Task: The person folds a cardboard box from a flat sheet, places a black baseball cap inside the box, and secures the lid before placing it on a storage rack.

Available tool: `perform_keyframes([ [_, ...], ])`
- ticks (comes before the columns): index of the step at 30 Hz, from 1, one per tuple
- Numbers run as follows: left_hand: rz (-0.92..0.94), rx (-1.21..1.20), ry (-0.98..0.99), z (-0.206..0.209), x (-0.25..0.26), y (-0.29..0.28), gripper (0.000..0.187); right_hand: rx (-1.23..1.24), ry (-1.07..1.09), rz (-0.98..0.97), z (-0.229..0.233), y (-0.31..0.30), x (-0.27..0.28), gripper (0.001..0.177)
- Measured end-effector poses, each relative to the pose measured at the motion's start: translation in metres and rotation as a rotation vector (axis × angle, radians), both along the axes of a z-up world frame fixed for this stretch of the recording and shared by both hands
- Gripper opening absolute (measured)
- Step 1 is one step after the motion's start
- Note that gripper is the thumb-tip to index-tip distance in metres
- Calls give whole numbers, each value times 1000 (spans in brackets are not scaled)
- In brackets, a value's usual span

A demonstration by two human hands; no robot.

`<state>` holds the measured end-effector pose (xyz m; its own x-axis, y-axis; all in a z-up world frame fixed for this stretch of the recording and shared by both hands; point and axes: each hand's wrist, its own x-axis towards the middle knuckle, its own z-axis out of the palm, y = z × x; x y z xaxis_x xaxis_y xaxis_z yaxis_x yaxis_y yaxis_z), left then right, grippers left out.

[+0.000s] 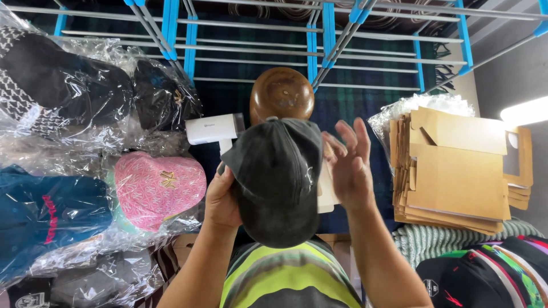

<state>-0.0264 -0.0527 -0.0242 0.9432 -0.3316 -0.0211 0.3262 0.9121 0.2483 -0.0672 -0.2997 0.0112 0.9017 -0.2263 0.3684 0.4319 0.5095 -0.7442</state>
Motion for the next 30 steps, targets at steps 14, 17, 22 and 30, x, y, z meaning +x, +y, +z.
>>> perform_keyframes([
  [14, -121, 244, -3, 27, 19, -18, 24, 61, 471, 486, 8, -35, 88, 10],
  [17, -79, 339, 82, 14, 27, -15, 24, 112, 518, 415, 25, -18, 94, 16],
  [22, 96, 466, 205, 16, 30, -18, 23, 158, 706, 323, -13, -30, 67, 51],
  [30, 164, 553, 253, 45, 31, -32, 33, 637, 515, 285, -46, -40, 30, 42],
])
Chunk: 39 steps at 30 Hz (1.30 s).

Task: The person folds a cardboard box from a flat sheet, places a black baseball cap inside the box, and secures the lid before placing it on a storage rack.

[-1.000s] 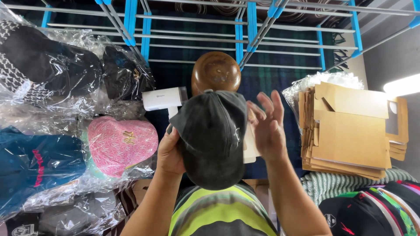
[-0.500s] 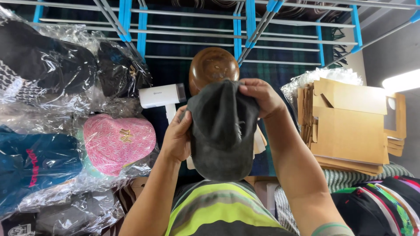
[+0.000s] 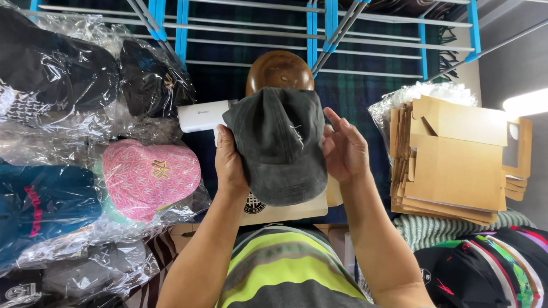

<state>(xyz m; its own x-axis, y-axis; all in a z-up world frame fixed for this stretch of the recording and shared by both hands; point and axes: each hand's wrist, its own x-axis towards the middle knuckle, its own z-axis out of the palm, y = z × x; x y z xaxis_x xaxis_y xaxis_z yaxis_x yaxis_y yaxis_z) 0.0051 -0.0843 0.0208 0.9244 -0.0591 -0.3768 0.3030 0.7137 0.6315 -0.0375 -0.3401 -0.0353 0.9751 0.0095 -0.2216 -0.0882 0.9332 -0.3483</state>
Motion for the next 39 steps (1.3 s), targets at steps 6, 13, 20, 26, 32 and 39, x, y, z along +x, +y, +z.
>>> perform_keyframes([
  [6, 50, 62, 42, -42, 16, -11, 33, -161, 112, -23, 32, 54, -14, 51],
  [13, -1, 326, -68, 0, -15, 10, 52, -196, 135, -150, -1, 15, -23, 40],
  [20, -506, 1572, -1347, -6, -74, 67, 79, -3, 33, -182, 28, -19, -50, 25],
  [26, -304, 1604, -1380, -24, -65, 60, 20, 22, 29, -233, 40, -36, -81, 32],
  [32, -135, 1404, -1170, -10, -38, 51, 15, -81, 186, -351, 70, -34, -123, 28],
  [39, -136, 1159, -1096, 40, -19, 41, 10, -140, 388, -239, 56, -25, -173, 28],
])
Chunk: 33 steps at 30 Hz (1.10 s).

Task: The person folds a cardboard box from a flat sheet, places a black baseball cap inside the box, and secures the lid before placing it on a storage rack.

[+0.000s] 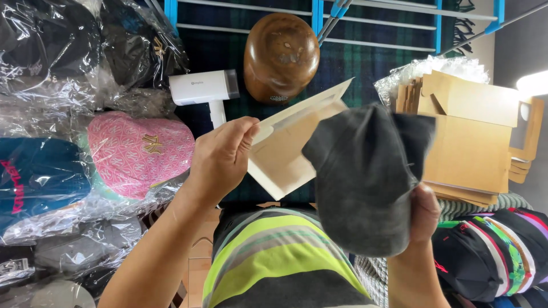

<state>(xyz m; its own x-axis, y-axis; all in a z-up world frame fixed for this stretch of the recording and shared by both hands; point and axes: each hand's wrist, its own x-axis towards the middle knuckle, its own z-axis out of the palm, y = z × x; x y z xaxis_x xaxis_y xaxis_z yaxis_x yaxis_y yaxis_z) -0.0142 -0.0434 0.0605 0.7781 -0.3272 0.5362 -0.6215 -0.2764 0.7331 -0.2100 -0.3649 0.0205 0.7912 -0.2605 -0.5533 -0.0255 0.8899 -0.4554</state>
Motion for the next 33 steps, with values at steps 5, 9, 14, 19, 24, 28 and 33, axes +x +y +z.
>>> perform_keyframes([
  [5, -92, 34, -14, 15, -2, -1, 11, -12, 139, 66, -11, 15, -14, 29],
  [9, -221, 126, -21, 25, -14, -4, 16, -40, 257, 141, -5, 27, -14, 28],
  [14, -239, 135, -56, 21, -31, -13, 15, 129, 400, 186, 5, 66, 3, 19],
  [19, -275, 157, -71, 28, -38, -10, 13, 180, 419, 184, -7, 72, 37, 23],
  [24, -330, 224, 50, 26, -36, -10, 18, 73, 459, 126, -31, 74, 63, 23],
  [28, -317, 214, 48, 24, -36, -12, 16, -32, 431, 157, -50, 83, 83, 21],
  [33, -347, 274, 83, 28, -34, -11, 15, -157, 570, 292, -97, 65, 115, 50],
])
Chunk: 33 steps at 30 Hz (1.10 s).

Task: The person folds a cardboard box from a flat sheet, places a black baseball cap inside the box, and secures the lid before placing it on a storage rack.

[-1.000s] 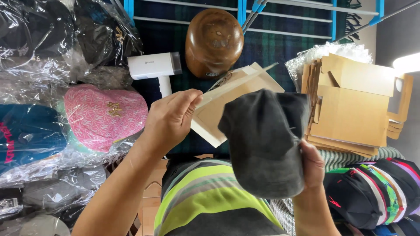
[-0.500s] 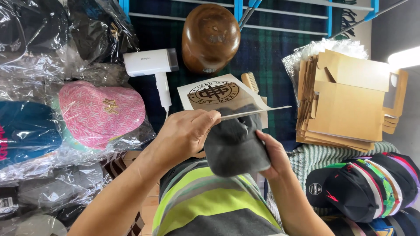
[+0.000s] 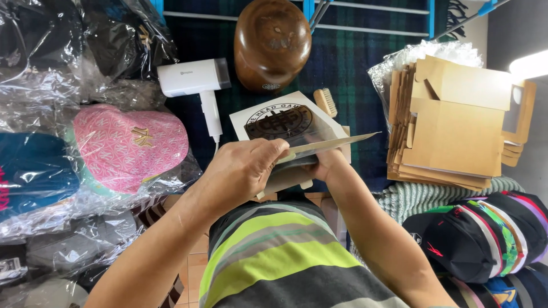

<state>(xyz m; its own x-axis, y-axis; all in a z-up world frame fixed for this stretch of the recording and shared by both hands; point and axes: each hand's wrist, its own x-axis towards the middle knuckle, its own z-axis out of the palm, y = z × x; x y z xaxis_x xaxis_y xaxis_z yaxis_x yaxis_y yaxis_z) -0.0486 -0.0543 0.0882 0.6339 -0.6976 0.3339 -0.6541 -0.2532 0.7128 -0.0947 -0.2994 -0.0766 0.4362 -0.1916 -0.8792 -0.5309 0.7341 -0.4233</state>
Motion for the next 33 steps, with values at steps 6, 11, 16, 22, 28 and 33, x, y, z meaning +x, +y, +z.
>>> perform_keyframes([
  [6, 38, -42, -84, 0, 1, 0, 15, -398, -93, 287, -25, -10, 9, 44],
  [11, 76, -45, -86, -1, 10, 7, 19, -1320, -551, 816, 0, -8, -6, 28],
  [16, 117, -38, -174, -1, 20, 12, 20, -1364, -837, 1271, 57, -3, -34, 47],
  [22, 85, -59, -194, 6, 28, 9, 21, -1551, -840, 1377, 12, -22, -45, 32],
  [28, 42, -100, -232, 11, 34, 9, 25, -1900, -776, 1321, -3, -17, -45, 19],
  [33, 64, -94, -252, 12, 39, 8, 27, -1778, -806, 1222, 16, -6, -46, 15],
])
